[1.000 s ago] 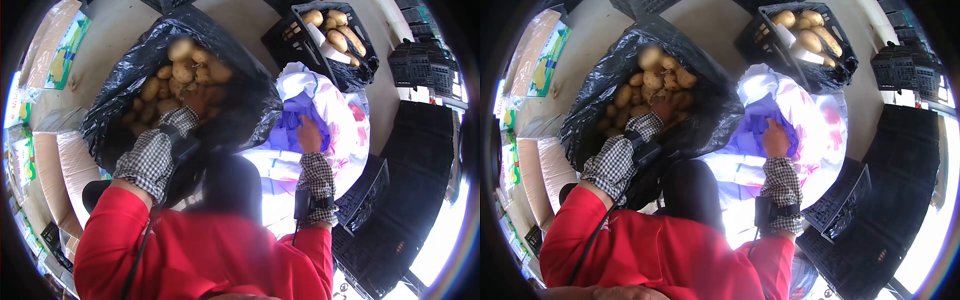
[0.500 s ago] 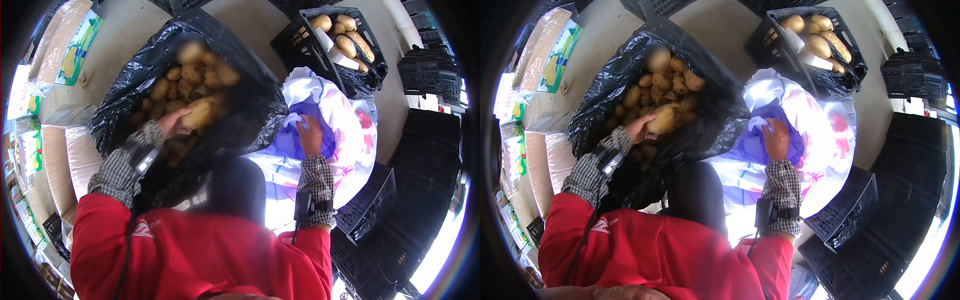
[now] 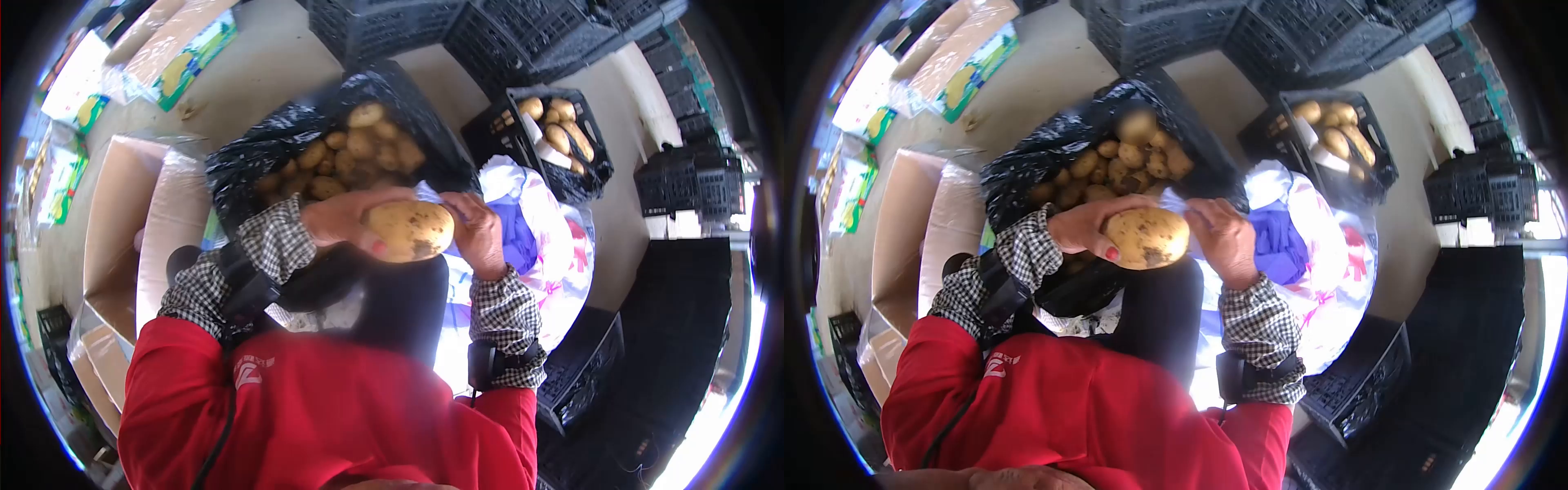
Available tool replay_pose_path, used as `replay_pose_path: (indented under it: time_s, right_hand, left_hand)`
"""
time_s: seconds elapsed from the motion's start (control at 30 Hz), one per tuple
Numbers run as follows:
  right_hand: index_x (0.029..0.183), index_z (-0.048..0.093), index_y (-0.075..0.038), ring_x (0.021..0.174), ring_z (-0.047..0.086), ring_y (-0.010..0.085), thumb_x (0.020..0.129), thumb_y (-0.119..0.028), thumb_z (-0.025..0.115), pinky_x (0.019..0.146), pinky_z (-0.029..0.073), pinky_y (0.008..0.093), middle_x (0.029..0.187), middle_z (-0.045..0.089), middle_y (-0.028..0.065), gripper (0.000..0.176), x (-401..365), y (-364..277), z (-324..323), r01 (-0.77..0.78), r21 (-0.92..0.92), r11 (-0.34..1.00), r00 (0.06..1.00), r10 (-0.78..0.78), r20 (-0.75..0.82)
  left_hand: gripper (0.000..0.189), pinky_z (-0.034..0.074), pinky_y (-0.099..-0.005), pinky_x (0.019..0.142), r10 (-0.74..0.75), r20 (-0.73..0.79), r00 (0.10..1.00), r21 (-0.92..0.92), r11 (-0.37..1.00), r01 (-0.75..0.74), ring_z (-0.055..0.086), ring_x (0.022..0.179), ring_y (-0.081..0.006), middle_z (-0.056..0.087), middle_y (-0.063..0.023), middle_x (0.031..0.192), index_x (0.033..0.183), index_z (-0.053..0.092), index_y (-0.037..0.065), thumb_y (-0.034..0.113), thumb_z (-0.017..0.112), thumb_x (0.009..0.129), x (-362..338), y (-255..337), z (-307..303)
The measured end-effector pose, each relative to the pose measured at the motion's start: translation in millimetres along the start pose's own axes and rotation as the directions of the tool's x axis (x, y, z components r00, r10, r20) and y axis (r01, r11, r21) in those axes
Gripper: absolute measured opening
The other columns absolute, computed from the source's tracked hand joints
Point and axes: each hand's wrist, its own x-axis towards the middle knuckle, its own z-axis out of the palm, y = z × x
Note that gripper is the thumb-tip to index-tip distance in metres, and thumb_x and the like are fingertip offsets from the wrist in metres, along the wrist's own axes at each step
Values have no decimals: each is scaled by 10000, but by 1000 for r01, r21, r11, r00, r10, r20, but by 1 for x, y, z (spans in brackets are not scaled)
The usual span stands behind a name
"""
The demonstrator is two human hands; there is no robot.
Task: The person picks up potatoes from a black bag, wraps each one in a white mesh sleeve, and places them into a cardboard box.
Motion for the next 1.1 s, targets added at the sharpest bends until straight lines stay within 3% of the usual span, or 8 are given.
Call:
replay_pose_path:
  time_s: [0.37, 0.5, 0.6, 0.7, 0.8, 0.83, 0.9, 1.1]
  right_hand:
    - [1045, 534, -33, 802, 512, 81, 853, -42, 499, 700, 419, 207, 887, 572, 47, 195, 26, -114, 57, -187, 684, 705, 932, -93, 350]
    - [1130, 460, 2, 857, 565, 216, 913, -347, 342, 790, 451, 323, 933, 576, 129, 428, 31, -131, 80, -520, 832, -193, 852, -178, 492]
    - [1202, 380, 31, 1099, 449, 248, 910, -315, 347, 953, 347, 331, 1194, 455, 149, 454, 30, -171, 111, -662, 745, 81, 710, -248, 659]
    - [1126, 449, 13, 1020, 504, 213, 916, -228, 366, 895, 402, 340, 1107, 516, 121, 330, 31, -194, 128, -514, 840, -175, 852, -221, 475]
    - [961, 504, -35, 818, 555, 149, 850, -81, 507, 745, 458, 283, 942, 573, 76, 120, 42, -200, 141, -187, 858, 479, 956, -113, 271]
    - [951, 508, -28, 795, 540, 124, 855, -63, 488, 693, 450, 259, 890, 567, 66, 103, 38, -222, 141, 6, 646, 763, 951, -204, 232]
    - [915, 526, -14, 714, 549, 127, 845, -42, 495, 644, 445, 246, 821, 578, 62, 82, 33, -258, 155, 421, 523, 741, 781, -589, 207]
    - [932, 536, -7, 741, 532, 98, 847, -46, 506, 680, 435, 215, 798, 559, 40, 98, 64, -220, 159, -30, 688, 726, 898, -283, 338]
  left_hand:
    - [803, 255, -321, 999, 262, -176, 949, 452, 878, -158, 340, 1179, -205, 350, -118, 1252, 1239, 373, -14, 294, 732, 590, -126, 22, 14]
    - [833, 264, -323, 1001, 321, -257, 912, 53, 946, -318, 396, 1148, -193, 425, -121, 1235, 1257, 324, -52, 368, 714, 652, -162, 5, 20]
    - [776, 279, -327, 997, 414, -296, 861, -284, 822, -493, 391, 1162, -193, 409, -123, 1253, 1265, 315, -51, 340, 684, 705, -187, 7, 21]
    - [703, 294, -331, 989, 410, -445, 796, -209, 817, -538, 397, 1158, -197, 414, -115, 1248, 1262, 335, -32, 280, 671, 729, -212, 6, 9]
    - [525, 325, -299, 964, 498, -620, 605, 298, 864, -406, 427, 1120, -177, 448, -96, 1192, 1222, 413, 10, 162, 636, 772, -236, -3, -21]
    - [459, 342, -279, 944, 562, -686, 462, 640, 768, 16, 443, 1087, -165, 473, -85, 1143, 1187, 450, 17, 109, 625, 773, -246, 4, -23]
    - [492, 404, -282, 870, 552, -747, 370, 513, 833, -208, 477, 1026, -172, 472, -99, 1082, 1139, 461, -27, 186, 660, 743, -259, -9, -46]
    - [445, 413, -306, 831, 612, -759, 223, 651, 701, 290, 484, 976, -174, 501, -56, 1070, 1098, 489, 12, 188, 654, 723, -386, -13, -107]
